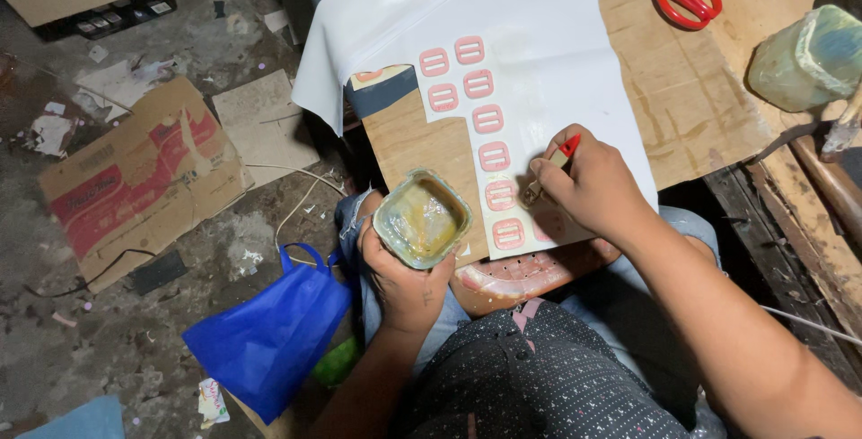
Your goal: The person places white plastic buckles onto a sheet of pink adhesive labels, then uses a brush to apply glue from a small container onto the labels and buckles. The person continues applying glue to multiple labels in sequence.
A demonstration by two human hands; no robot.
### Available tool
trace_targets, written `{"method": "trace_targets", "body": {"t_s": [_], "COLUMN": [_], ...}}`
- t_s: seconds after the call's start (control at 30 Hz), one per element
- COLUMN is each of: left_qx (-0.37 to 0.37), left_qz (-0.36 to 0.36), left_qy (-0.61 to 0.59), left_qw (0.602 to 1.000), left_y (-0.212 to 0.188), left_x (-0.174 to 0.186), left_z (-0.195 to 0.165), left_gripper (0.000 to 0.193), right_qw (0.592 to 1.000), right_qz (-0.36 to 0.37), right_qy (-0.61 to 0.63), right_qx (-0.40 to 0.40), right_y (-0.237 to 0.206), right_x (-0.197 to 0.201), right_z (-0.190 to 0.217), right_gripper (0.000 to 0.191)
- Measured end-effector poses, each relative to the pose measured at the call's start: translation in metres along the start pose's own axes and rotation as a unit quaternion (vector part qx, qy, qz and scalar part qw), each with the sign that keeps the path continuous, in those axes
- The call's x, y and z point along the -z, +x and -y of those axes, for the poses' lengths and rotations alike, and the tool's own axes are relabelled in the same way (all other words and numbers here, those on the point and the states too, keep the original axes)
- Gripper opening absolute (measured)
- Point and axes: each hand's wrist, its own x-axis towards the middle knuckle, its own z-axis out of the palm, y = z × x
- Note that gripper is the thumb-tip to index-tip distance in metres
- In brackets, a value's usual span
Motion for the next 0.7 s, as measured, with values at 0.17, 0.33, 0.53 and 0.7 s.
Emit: {"method": "trace_targets", "body": {"t_s": [0.17,0.33,0.53,0.7], "left_qx": [-0.009,-0.017,-0.008,-0.006], "left_qz": [-0.008,-0.008,-0.012,0.0], "left_qy": [0.011,0.012,0.019,0.007], "left_qw": [1.0,1.0,1.0,1.0], "left_y": [0.0,0.002,0.003,0.002], "left_x": [-0.001,0.001,0.0,0.0], "left_z": [-0.001,-0.001,-0.003,-0.003], "left_gripper": [0.105,0.104,0.106,0.104], "right_qw": [0.998,0.997,0.989,0.981], "right_qz": [-0.02,0.025,0.057,0.088], "right_qy": [0.021,0.064,0.096,0.095], "right_qx": [0.062,0.044,0.095,0.142], "right_y": [0.004,0.011,0.022,0.025], "right_x": [0.002,0.001,-0.005,-0.016], "right_z": [0.006,0.014,0.015,0.02], "right_gripper": [0.028,0.023,0.02,0.017]}}
